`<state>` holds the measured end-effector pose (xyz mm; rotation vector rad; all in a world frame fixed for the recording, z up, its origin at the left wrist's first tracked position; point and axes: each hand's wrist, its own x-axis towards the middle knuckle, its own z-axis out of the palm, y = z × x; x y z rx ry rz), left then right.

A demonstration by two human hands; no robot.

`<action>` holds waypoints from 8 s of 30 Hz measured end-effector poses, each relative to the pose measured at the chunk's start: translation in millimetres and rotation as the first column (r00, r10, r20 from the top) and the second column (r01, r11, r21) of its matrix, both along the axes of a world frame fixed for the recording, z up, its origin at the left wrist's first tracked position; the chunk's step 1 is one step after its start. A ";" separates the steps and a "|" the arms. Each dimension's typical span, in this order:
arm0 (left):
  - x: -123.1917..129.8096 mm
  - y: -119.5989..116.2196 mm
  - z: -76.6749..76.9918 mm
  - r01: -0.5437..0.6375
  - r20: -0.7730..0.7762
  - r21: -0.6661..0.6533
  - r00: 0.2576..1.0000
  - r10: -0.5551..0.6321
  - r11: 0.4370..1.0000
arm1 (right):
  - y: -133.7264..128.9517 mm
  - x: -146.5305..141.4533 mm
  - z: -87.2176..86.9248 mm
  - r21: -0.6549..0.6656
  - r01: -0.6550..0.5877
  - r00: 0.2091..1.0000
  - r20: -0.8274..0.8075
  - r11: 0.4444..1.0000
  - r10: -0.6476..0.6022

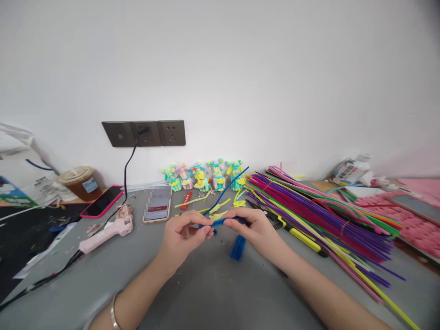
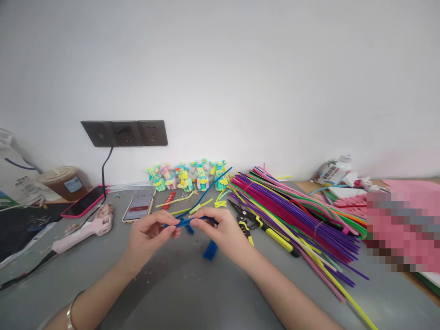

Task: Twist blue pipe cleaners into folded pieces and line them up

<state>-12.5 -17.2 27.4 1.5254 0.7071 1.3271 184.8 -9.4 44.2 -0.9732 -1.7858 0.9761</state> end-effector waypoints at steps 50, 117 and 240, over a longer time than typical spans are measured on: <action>1.0 5.1 -5.5 0.230 -0.317 -0.300 0.891 -0.324 0.926 | 11.6 8.1 -5.6 -0.191 -0.135 0.991 -0.009 0.972 0.136; 2.9 -0.7 2.7 0.341 -0.005 -0.642 0.893 -0.449 0.687 | 3.5 6.7 -12.1 -0.530 -0.539 0.842 -0.317 0.655 0.436; 14.4 -5.0 -5.9 0.181 -0.141 -0.446 0.953 -0.268 0.876 | 1.7 -3.8 -11.4 0.132 0.198 0.980 -0.027 0.971 -0.196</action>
